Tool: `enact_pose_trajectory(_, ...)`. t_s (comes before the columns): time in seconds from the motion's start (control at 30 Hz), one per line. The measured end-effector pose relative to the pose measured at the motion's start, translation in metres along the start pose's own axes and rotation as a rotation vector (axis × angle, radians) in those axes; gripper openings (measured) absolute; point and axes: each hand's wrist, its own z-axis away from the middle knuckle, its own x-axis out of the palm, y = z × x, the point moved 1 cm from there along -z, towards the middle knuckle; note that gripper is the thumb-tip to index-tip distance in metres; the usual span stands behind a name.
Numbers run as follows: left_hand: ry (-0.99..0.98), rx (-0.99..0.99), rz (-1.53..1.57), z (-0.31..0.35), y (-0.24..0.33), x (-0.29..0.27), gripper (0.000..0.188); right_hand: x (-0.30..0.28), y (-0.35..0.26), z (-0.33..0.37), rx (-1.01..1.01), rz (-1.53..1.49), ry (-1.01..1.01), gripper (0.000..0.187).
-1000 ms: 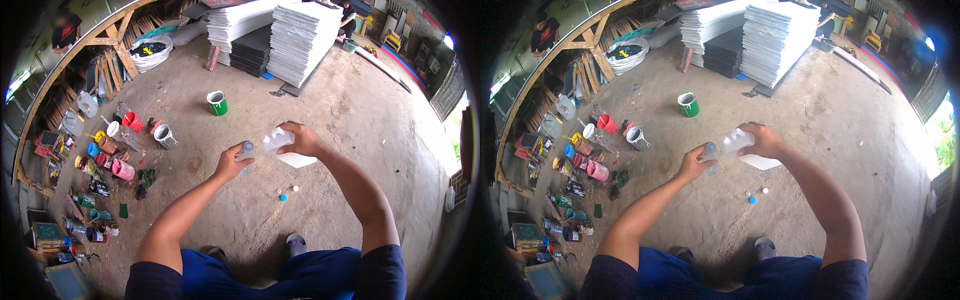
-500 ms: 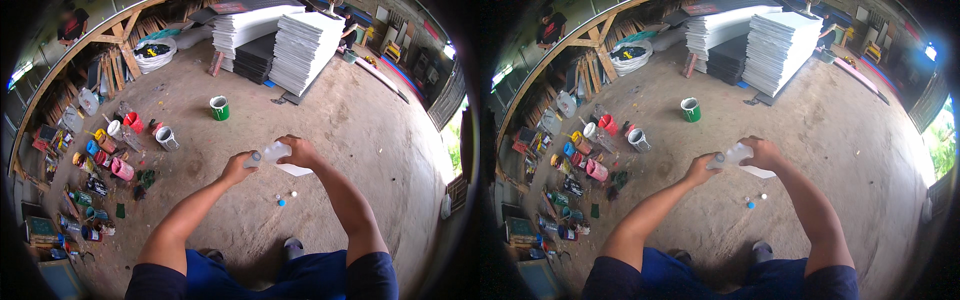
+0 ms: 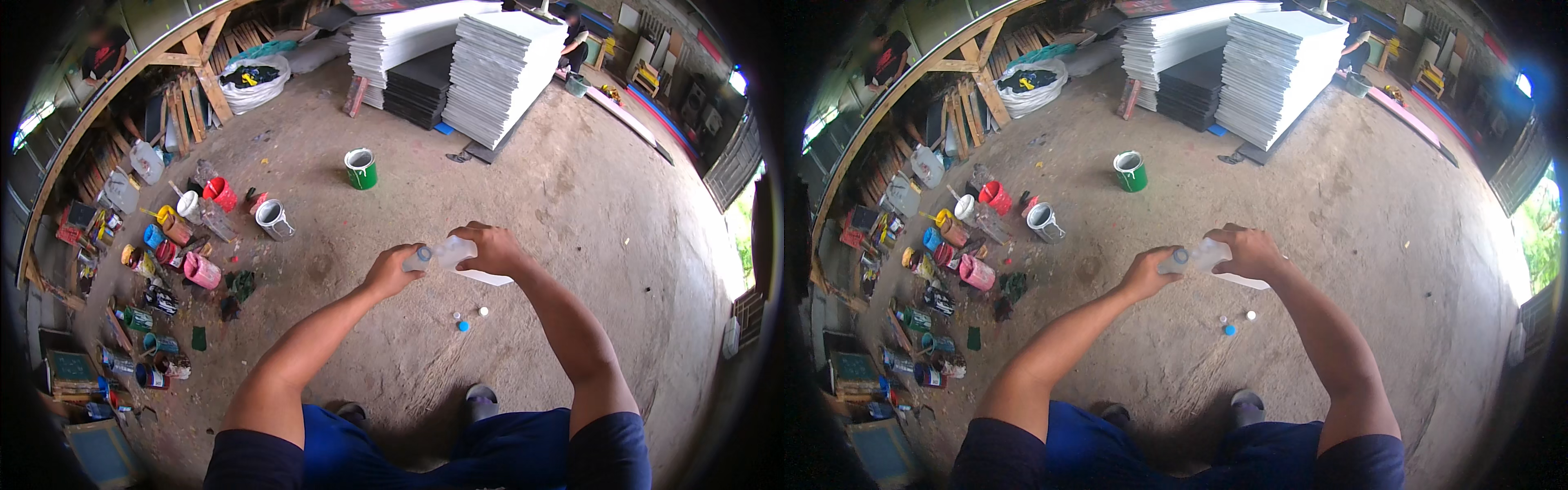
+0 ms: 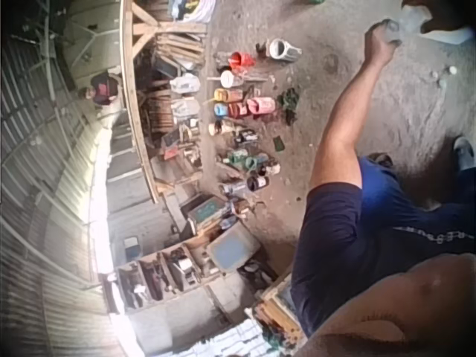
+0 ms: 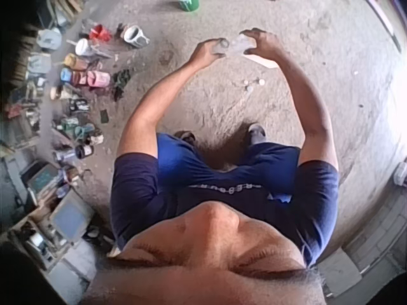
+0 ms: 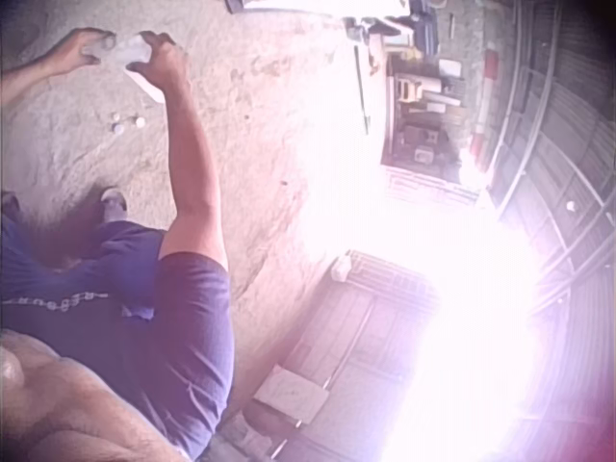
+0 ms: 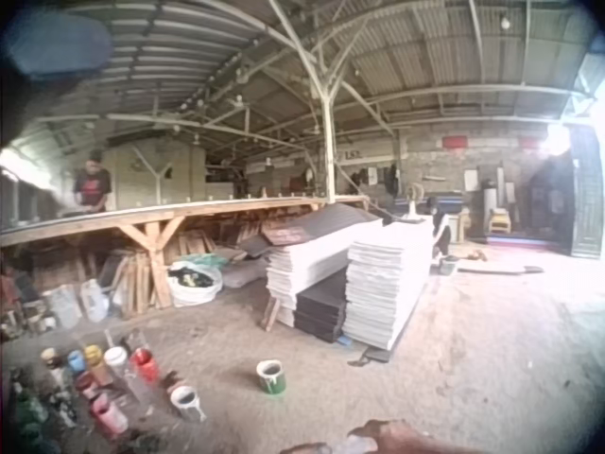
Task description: The person picks up a white foam sheet and places it on a stack. They then retrieve a plastic bottle and a white container, open the bottle, and pour liquid into the container. The person closes the bottle, places it on the floor, and later picks up a black plastic bag and a small wooden stick.
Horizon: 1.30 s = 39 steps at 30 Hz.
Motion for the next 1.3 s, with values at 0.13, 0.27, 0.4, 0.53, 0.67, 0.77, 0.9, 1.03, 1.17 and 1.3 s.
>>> enact_pose_trajectory(0.13, -0.026, -0.015, -0.015, 0.000, 0.001, 0.002, 0.062, 0.001, -0.002, 0.001, -0.013, 0.028, 0.005, 0.066)
enact_pose_trajectory(0.27, -0.033, -0.008, -0.018, 0.000, 0.000, 0.003, 0.062, 0.001, -0.005, 0.000, -0.003, 0.055, -0.030, 0.065)
enact_pose_trajectory(0.4, -0.033, 0.008, -0.014, 0.000, -0.002, 0.005, 0.062, 0.001, -0.007, -0.001, -0.017, 0.086, -0.044, 0.065)
enact_pose_trajectory(0.53, -0.036, -0.001, -0.012, 0.001, -0.005, 0.007, 0.061, 0.002, -0.009, -0.004, -0.018, 0.119, -0.038, 0.065)
enact_pose_trajectory(0.67, -0.040, 0.010, -0.022, 0.000, -0.004, 0.008, 0.061, 0.001, -0.010, -0.006, -0.025, 0.146, -0.032, 0.065)
enact_pose_trajectory(0.77, -0.048, 0.003, -0.030, -0.001, -0.004, 0.007, 0.062, -0.001, -0.011, -0.006, -0.034, 0.167, -0.052, 0.064)
enact_pose_trajectory(0.9, -0.072, -0.031, -0.017, -0.001, -0.006, 0.008, 0.063, -0.004, -0.013, -0.005, -0.027, 0.186, -0.073, 0.064)
enact_pose_trajectory(1.03, -0.067, -0.017, -0.047, -0.002, -0.010, 0.011, 0.064, -0.002, -0.014, -0.005, -0.021, 0.202, -0.091, 0.062)
enact_pose_trajectory(1.17, -0.039, 0.018, -0.049, -0.001, -0.014, 0.015, 0.062, 0.001, -0.012, -0.006, -0.039, 0.204, -0.088, 0.062)
enact_pose_trajectory(1.3, 0.006, 0.083, -0.038, -0.001, -0.017, 0.019, 0.057, 0.003, -0.010, -0.007, -0.042, 0.202, -0.097, 0.062)
